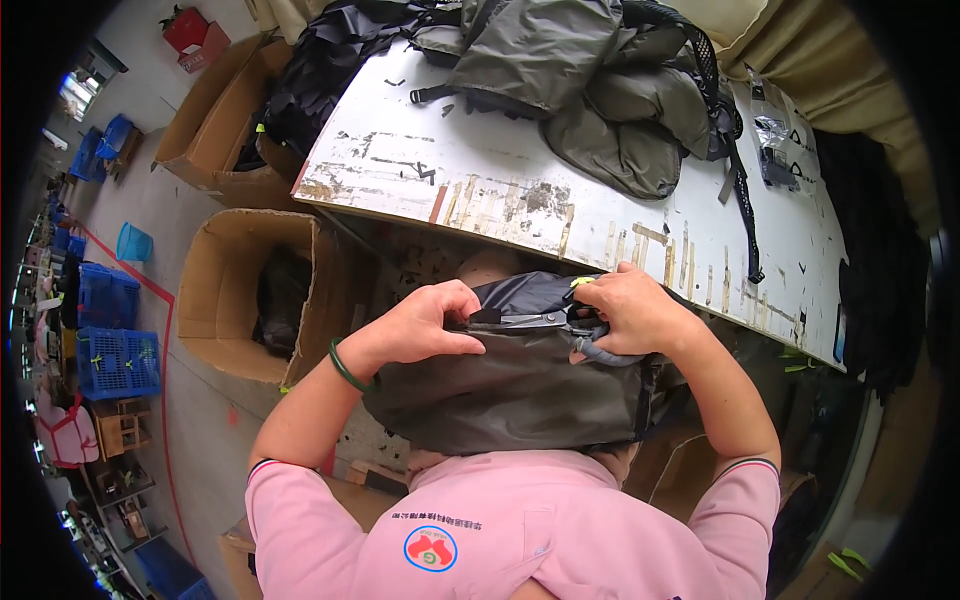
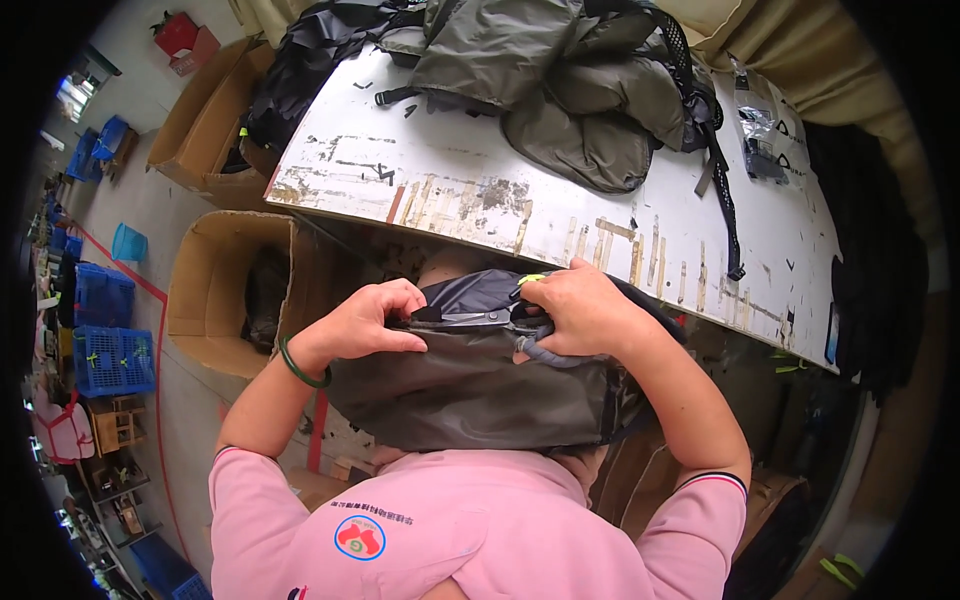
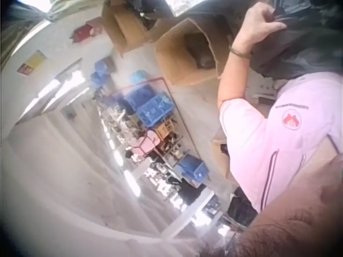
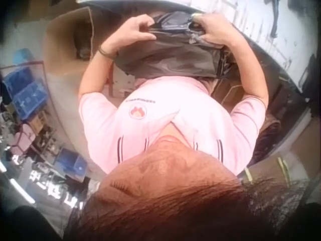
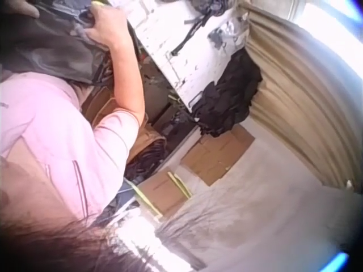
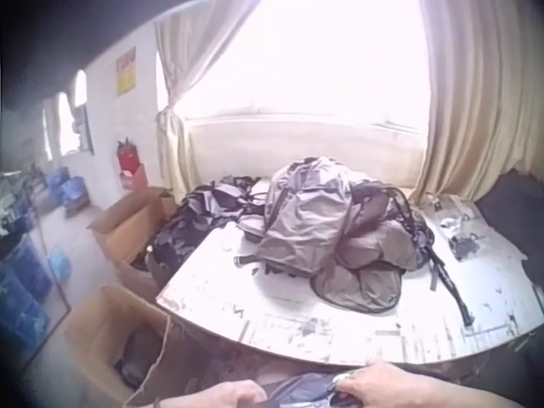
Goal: Trimming excess threads from green fabric bag components using scissors.
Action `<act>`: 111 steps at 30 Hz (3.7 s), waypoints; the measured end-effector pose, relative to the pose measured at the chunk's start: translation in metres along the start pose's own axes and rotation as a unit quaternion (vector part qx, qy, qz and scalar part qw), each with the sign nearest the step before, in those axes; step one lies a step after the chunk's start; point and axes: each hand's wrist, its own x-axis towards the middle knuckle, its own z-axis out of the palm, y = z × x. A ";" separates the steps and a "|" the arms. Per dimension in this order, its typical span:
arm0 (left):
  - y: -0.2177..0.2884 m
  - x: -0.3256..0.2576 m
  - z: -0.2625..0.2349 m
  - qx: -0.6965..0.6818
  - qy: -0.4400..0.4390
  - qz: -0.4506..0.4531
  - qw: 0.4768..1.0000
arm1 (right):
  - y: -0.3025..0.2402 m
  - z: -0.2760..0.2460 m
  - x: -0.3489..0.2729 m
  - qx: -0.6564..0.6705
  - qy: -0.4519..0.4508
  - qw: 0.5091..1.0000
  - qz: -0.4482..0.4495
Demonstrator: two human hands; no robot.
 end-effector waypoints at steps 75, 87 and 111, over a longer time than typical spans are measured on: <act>0.009 -0.017 -0.016 0.116 0.059 -0.008 0.991 | 0.000 0.030 -0.001 0.048 0.000 0.999 0.009; -0.026 -0.061 -0.011 -0.305 0.166 -0.123 0.930 | 0.011 0.054 -0.022 0.125 0.063 0.978 0.152; 0.012 -0.050 0.007 -0.290 0.070 -0.096 0.949 | -0.048 -0.016 0.026 -0.058 -0.006 0.998 -0.018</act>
